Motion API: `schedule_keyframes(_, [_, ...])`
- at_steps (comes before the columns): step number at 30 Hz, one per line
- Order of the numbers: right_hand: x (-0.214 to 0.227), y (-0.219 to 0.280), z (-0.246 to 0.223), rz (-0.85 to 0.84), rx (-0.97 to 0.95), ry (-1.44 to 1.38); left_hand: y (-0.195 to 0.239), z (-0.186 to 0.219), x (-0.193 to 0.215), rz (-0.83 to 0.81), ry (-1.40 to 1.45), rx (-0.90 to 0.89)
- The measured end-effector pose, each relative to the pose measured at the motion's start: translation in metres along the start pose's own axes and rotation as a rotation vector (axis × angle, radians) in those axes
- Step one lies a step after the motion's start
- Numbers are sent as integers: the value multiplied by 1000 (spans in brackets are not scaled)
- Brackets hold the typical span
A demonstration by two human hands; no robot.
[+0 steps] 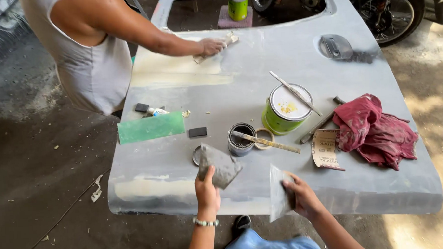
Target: Sanding and preparing a car door panel surface using sandpaper and body filler
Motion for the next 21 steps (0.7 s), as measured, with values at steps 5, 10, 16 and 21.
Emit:
schedule_keyframes(5, [-34,-29,-15,62,232,292,-21,15,-45,-114,104,26])
schedule_keyframes(10, [-126,0,-45,24,537,1026,-23,-7,-43,-132,-252,-154])
schedule_keyframes(16, [-142,-32,-26,-117,993,1491,3,-3,-75,-86,-406,-388])
schedule_keyframes(21, [-126,-78,-35,60,729,1476,17,0,-84,-131,-708,-425])
Point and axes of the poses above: each hand's wrist, its own y-axis away from the middle knuckle, its own x-axis out of the back of the hand, z = x × y, the point moved 1 cm from there along -y, towards the middle knuckle, and after that the axes turned 3 degrees about x, right-handed, at the moved point
